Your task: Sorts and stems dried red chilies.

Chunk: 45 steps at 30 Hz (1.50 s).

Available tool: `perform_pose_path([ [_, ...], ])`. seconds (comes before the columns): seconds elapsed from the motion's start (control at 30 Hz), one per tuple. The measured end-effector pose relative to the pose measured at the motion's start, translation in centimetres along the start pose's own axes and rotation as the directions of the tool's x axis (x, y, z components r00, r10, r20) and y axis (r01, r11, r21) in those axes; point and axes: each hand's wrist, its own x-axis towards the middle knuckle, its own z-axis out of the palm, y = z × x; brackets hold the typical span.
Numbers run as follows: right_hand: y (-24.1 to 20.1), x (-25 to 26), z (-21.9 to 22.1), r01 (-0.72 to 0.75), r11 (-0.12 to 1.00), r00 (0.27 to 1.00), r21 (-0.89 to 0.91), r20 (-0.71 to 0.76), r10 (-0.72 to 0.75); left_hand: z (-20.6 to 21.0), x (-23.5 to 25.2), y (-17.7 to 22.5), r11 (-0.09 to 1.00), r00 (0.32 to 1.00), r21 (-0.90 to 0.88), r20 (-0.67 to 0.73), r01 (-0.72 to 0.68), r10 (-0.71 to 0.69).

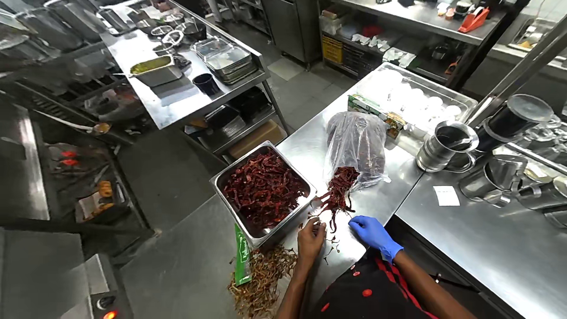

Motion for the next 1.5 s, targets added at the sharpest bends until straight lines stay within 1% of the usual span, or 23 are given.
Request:
perform_pose_path([
  [0.07, -0.2, 0.4, 0.5, -0.005, 1.000, 1.000, 0.018, 0.021, 0.004, 0.6, -0.2, 0.6, 0.998, 0.998, 0.032, 0.028, 0.058, -0.059],
  [0.13, -0.3, 0.7, 0.8, 0.003, 1.000, 1.000, 0.006, 0.031, -0.003, 1.3, -0.1, 1.8, 0.991, 0.994, 0.106, 0.061, 0.080, -0.087],
  [0.27, 0.0, 1.7, 1.3, 0.093, 0.989, 0.992, -0.113, -0.075, -0.102, 2.7, 1.1, 4.1, 0.952, 0.989, 0.298, 0.107, 0.064, -0.100],
  [0.3, -0.1, 1.9, 1.2, 0.101, 0.986, 0.988, -0.135, -0.100, -0.115, 2.9, 1.3, 4.5, 0.943, 0.990, 0.331, 0.109, 0.046, -0.086],
  [0.37, -0.7, 2.3, 1.0, 0.056, 0.984, 0.986, -0.170, -0.148, -0.082, 2.7, 1.5, 5.2, 0.936, 0.993, 0.352, 0.109, -0.004, -0.037],
  [0.43, -1.4, 2.8, 0.6, -0.053, 0.984, 0.987, -0.170, -0.156, 0.026, 2.4, 1.2, 5.1, 0.947, 0.995, 0.311, 0.088, -0.074, 0.049],
  [0.47, -1.6, 3.1, 0.5, -0.105, 0.984, 0.986, -0.141, -0.142, 0.084, 2.3, 0.9, 4.7, 0.955, 0.993, 0.276, 0.077, -0.104, 0.086],
  [0.53, -2.0, 3.6, 0.4, -0.164, 0.986, 0.984, -0.005, -0.074, 0.163, 1.8, 0.1, 4.1, 0.970, 0.991, 0.209, 0.061, -0.126, 0.115],
  [0.6, -2.0, 4.0, 0.7, -0.137, 0.974, 0.990, 0.179, -0.015, 0.142, 1.2, -0.7, 3.5, 0.980, 0.990, 0.144, 0.054, -0.140, 0.134],
  [0.67, -2.1, 4.2, 1.3, -0.098, 0.919, 0.995, 0.382, 0.033, 0.093, 0.7, -1.4, 2.9, 0.981, 0.986, 0.098, 0.045, -0.166, 0.162],
  [0.7, -2.3, 4.4, 1.6, -0.107, 0.882, 0.994, 0.460, 0.055, 0.092, 0.4, -1.8, 2.6, 0.981, 0.984, 0.077, 0.038, -0.178, 0.175],
  [0.73, -2.5, 4.6, 1.8, -0.135, 0.848, 0.991, 0.512, 0.072, 0.115, 0.1, -2.1, 2.3, 0.980, 0.981, 0.056, 0.031, -0.191, 0.189],
  [0.8, -2.7, 5.0, 2.0, -0.185, 0.807, 0.982, 0.561, 0.077, 0.171, -0.6, -2.9, 2.0, 0.980, 0.980, 0.005, 0.025, -0.198, 0.197],
  [0.9, -2.6, 3.6, 1.3, -0.129, 0.768, 0.990, 0.627, 0.038, 0.135, -1.6, -3.9, 1.6, 0.976, 0.982, -0.115, -0.021, -0.187, 0.186],
  [0.93, -2.8, 3.1, 0.8, -0.119, 0.752, 0.992, 0.648, 0.042, 0.120, -1.9, -4.2, 1.2, 0.976, 0.984, -0.129, -0.042, -0.175, 0.171],
  [1.03, -3.5, 2.4, -1.1, -0.135, 0.695, 0.991, 0.706, 0.085, 0.107, -3.0, -4.3, -0.4, 0.991, 0.992, -0.086, -0.084, -0.106, 0.099],
  [1.1, -3.5, 1.9, -1.7, -0.155, 0.648, 0.988, 0.746, 0.121, 0.096, -3.3, -4.1, -1.6, 0.995, 0.990, 0.032, -0.101, -0.099, 0.102],
  [1.17, -3.7, 1.5, -2.1, -0.165, 0.567, 0.985, 0.807, 0.159, 0.061, -3.7, -3.9, -1.8, 0.965, 0.977, 0.205, -0.106, -0.162, 0.187],
  [1.23, -4.3, 1.1, -2.4, -0.171, 0.499, 0.982, 0.849, 0.187, 0.018, -4.1, -3.8, -0.1, 0.919, 0.944, 0.289, -0.110, -0.270, 0.312],
  [1.3, -5.3, 0.7, -2.5, -0.160, 0.495, 0.981, 0.854, 0.195, -0.020, -4.2, -3.7, 2.8, 0.905, 0.917, 0.221, -0.086, -0.365, 0.390],
  [1.37, -6.6, 0.3, -2.5, -0.122, 0.547, 0.984, 0.828, 0.174, -0.044, -3.8, -3.3, 5.6, 0.900, 0.900, 0.100, -0.060, -0.424, 0.431],
  [1.43, -8.0, 0.1, -2.3, -0.063, 0.612, 0.994, 0.788, 0.105, -0.034, -2.9, -2.9, 7.7, 0.912, 0.909, -0.006, -0.079, -0.411, 0.410],
  [1.5, -9.0, -0.1, -2.4, 0.012, 0.664, 1.000, 0.747, 0.008, -0.027, -2.4, -2.5, 9.0, 0.922, 0.929, -0.123, -0.105, -0.367, 0.356],
])
